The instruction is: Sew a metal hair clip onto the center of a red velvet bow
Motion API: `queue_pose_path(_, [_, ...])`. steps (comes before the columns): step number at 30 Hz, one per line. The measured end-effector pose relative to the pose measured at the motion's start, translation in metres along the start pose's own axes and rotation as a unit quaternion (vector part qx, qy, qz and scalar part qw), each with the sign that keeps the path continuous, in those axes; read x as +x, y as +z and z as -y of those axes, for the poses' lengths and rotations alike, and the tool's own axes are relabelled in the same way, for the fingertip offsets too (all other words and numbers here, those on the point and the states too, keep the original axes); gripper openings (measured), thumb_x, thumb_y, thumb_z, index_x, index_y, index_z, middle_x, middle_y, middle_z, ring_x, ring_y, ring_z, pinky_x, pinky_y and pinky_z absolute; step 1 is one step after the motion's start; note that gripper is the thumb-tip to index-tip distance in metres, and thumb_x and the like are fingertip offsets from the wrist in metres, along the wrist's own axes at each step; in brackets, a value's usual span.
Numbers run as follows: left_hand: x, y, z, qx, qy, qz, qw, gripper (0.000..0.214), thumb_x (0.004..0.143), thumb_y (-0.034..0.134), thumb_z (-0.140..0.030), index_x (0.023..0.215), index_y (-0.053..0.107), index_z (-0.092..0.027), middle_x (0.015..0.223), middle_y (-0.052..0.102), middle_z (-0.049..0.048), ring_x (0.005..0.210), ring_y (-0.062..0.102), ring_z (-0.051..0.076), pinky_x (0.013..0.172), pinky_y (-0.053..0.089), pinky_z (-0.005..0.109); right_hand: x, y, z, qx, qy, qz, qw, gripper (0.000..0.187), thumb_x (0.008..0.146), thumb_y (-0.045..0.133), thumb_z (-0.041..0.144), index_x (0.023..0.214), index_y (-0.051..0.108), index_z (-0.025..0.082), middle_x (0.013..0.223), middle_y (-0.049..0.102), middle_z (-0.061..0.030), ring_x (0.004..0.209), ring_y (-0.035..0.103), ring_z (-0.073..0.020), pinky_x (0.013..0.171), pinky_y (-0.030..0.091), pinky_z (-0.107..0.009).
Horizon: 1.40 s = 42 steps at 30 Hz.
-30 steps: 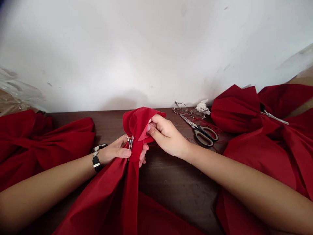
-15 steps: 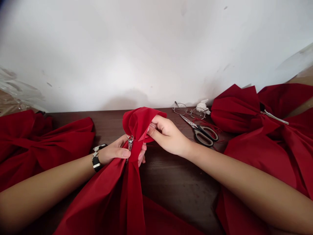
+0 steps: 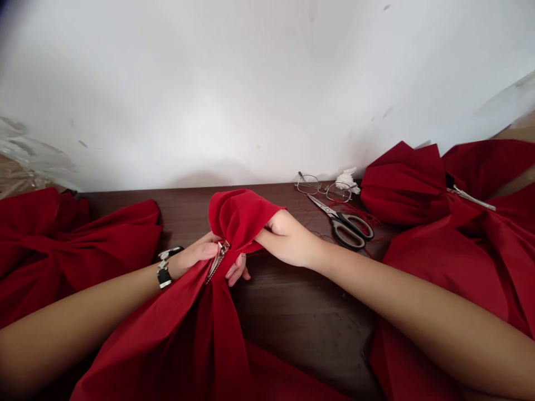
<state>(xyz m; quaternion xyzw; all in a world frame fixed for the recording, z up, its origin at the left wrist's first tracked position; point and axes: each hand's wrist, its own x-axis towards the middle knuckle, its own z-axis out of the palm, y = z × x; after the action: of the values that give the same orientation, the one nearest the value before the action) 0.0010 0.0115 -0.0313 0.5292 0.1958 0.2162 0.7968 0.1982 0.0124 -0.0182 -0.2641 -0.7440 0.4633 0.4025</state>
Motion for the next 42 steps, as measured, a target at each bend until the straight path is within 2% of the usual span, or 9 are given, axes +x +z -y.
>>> queue_pose_path(2, [0.001,0.001,0.002,0.005,-0.01,-0.046,0.999,0.056,0.074,0.062,-0.066,0.073,0.065,-0.01,0.062,0.065,0.0074,0.058,0.063,0.02,0.071,0.056,0.041,-0.002,0.002,-0.002,-0.006,-0.023,0.019,1.0,0.025,0.091,0.055,0.036,0.082,0.063,0.015,0.077,0.064,-0.0034,0.073,0.061,-0.0134,0.075,0.053,-0.027])
queue_pose_path(6, [0.002,0.002,0.004,0.041,0.014,-0.181,0.982,0.041,0.07,0.076,-0.049,0.085,0.061,-0.014,0.071,0.068,0.003,0.063,0.066,0.019,0.06,0.053,0.03,-0.003,0.005,-0.007,-0.007,-0.051,0.038,0.998,0.022,0.091,0.056,0.032,0.078,0.062,0.015,0.074,0.063,-0.0028,0.071,0.06,-0.0132,0.071,0.053,-0.025])
queue_pose_path(8, [0.003,0.002,0.003,0.08,0.031,-0.208,0.974,0.038,0.071,0.076,-0.046,0.077,0.059,-0.013,0.066,0.065,0.0012,0.061,0.063,0.017,0.058,0.049,0.026,-0.003,0.007,-0.01,-0.007,-0.054,0.032,0.998,0.022,0.092,0.053,0.03,0.079,0.061,0.015,0.073,0.063,-0.0025,0.071,0.059,-0.0128,0.07,0.053,-0.025])
queue_pose_path(12, [0.005,-0.001,0.001,0.098,0.036,-0.212,0.972,0.044,0.071,0.074,-0.053,0.065,0.055,-0.013,0.056,0.058,-0.0009,0.053,0.055,0.012,0.052,0.043,0.022,-0.002,0.013,-0.013,-0.005,-0.046,0.011,0.999,0.022,0.094,0.05,0.028,0.077,0.058,0.015,0.072,0.062,-0.0015,0.07,0.057,-0.0115,0.07,0.052,-0.024])
queue_pose_path(18, [0.005,-0.003,0.004,0.079,0.039,-0.229,0.969,0.045,0.068,0.076,-0.054,0.068,0.06,-0.012,0.06,0.063,-0.0003,0.054,0.056,0.011,0.055,0.045,0.021,-0.003,0.018,-0.018,0.0,-0.041,-0.013,0.999,0.026,0.095,0.045,0.028,0.073,0.051,0.015,0.068,0.058,-0.0002,0.064,0.053,-0.0096,0.07,0.051,-0.023])
queue_pose_path(26, [0.006,-0.005,0.003,0.107,0.029,-0.225,0.968,0.049,0.067,0.074,-0.059,0.069,0.062,-0.011,0.061,0.068,0.0031,0.054,0.063,0.014,0.056,0.049,0.023,-0.001,0.015,-0.018,0.005,-0.043,0.007,0.999,0.023,0.093,0.045,0.024,0.072,0.05,0.016,0.066,0.057,-0.0004,0.065,0.056,-0.0095,0.068,0.051,-0.022])
queue_pose_path(31, [0.007,-0.003,0.0,0.096,0.022,-0.22,0.971,0.05,0.066,0.075,-0.059,0.072,0.065,-0.01,0.064,0.071,0.0058,0.056,0.066,0.016,0.058,0.052,0.023,0.0,0.016,-0.017,0.001,-0.049,0.005,0.999,0.019,0.091,0.044,0.019,0.074,0.05,0.015,0.069,0.057,-0.0009,0.066,0.055,-0.0093,0.066,0.05,-0.022])
queue_pose_path(36, [0.006,0.001,0.0,0.082,0.029,-0.224,0.971,0.051,0.069,0.072,-0.06,0.074,0.064,-0.01,0.064,0.072,0.0079,0.061,0.069,0.019,0.057,0.054,0.024,0.001,0.013,-0.014,-0.009,-0.065,0.034,0.997,0.016,0.085,0.045,0.012,0.071,0.053,0.014,0.071,0.06,-0.0019,0.068,0.055,-0.0099,0.069,0.049,-0.023])
queue_pose_path(42, [0.005,0.005,-0.002,0.07,-0.017,-0.209,0.975,0.055,0.069,0.07,-0.063,0.08,0.059,-0.011,0.059,0.07,0.0076,0.049,0.066,0.018,0.044,0.05,0.022,0.0,0.011,-0.013,0.018,-0.021,0.036,0.999,0.01,0.082,0.052,0.015,0.073,0.057,0.014,0.072,0.063,-0.0025,0.068,0.059,-0.0112,0.066,0.051,-0.023])
